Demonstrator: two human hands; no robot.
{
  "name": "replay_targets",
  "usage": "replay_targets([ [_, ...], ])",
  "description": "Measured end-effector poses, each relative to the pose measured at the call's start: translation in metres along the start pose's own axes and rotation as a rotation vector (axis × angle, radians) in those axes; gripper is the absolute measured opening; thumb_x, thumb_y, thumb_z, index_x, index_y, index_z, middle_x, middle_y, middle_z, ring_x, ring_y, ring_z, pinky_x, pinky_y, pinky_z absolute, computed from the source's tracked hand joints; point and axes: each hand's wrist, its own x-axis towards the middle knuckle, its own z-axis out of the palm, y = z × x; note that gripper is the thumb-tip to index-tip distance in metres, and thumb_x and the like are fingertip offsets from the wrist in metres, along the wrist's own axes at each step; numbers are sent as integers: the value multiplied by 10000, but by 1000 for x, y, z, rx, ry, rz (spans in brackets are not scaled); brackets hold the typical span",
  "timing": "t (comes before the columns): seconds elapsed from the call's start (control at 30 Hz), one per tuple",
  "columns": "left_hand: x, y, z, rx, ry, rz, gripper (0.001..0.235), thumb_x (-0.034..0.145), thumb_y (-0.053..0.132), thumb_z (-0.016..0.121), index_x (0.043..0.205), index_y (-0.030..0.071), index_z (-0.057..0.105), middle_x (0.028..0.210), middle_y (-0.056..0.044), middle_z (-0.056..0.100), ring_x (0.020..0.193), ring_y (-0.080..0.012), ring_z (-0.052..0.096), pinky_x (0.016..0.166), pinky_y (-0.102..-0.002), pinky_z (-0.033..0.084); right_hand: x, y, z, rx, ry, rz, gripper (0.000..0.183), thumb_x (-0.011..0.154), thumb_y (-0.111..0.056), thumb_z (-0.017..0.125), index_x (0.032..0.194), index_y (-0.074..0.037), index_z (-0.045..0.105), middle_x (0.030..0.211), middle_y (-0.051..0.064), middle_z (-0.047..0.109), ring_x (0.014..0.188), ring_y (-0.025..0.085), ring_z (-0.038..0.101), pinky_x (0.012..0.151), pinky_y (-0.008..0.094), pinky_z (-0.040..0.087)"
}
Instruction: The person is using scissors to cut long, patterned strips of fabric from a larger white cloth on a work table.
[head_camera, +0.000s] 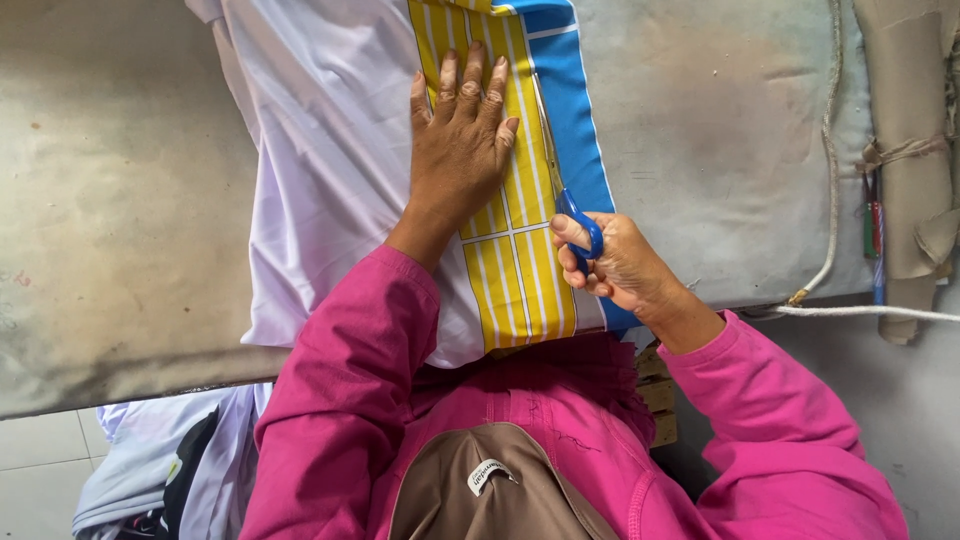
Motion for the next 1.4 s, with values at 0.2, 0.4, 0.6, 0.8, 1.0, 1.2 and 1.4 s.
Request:
replay_targets([
  [0.2, 0, 0, -1, 8, 5, 6, 521, 985, 386, 381, 1441, 136, 348, 1491, -98, 278, 1382, -278, 220, 1097, -505, 114, 6, -13, 2, 46, -38, 17, 413, 777, -433, 621, 819, -26, 562, 578, 65, 561, 407, 132, 512, 264, 165, 305],
  [0.4, 0, 0, 0, 0, 13, -1, 522, 977, 389, 409, 1434, 138, 368, 1490, -90, 269, 1380, -267, 224, 1097, -507, 129, 9, -21, 7, 31, -10, 24, 372, 786, -414, 622, 812, -48, 560, 572, 50, 552, 401, 115, 503, 282, 159, 311],
  [0.6, -1, 0, 1, 6, 28, 4, 521, 976, 389, 414, 1432, 141, 376, 1487, -91, 275, 1377, -271, 235, 1097, -505, 131, 9, -21, 4, -33, 22, 0, 276, 833, -309, 648, 831, -44, 568, 571, 52, 564, 403, 122, 518, 287, 164, 322],
  [0.8, 0, -1, 1, 19, 35, 11, 529, 973, 394, 421, 1431, 133, 374, 1483, -101, 287, 1374, -279, 241, 1093, -507, 135, 15, -28, 6, -3, -12, 17, 401, 760, -442, 634, 810, -51, 558, 580, 48, 562, 412, 117, 513, 276, 157, 304],
  [1.0, -1, 0, 1, 16, 63, 12, 516, 968, 381, 460, 1416, 134, 400, 1469, -97, 314, 1363, -278, 265, 1088, -511, 160, 16, -33, 11, -10, 22, -21, 325, 790, -370, 654, 797, -59, 557, 569, 44, 557, 397, 117, 500, 265, 157, 276],
  [1.2, 1, 0, -2, -6, -24, -3, 536, 986, 408, 368, 1448, 138, 329, 1499, -99, 246, 1390, -272, 186, 1104, -509, 103, -9, -24, 2, -115, -29, -36, 266, 861, -267, 611, 823, -15, 535, 556, 52, 530, 376, 105, 487, 244, 159, 276],
  [1.4, -2, 0, -7, -32, -70, -7, 553, 976, 408, 323, 1451, 125, 303, 1508, -103, 221, 1398, -275, 171, 1107, -509, 88, -34, 26, -48, -235, 254, -203, 119, 859, -119, 630, 875, -3, 611, 624, 102, 583, 417, 131, 511, 298, 179, 300],
])
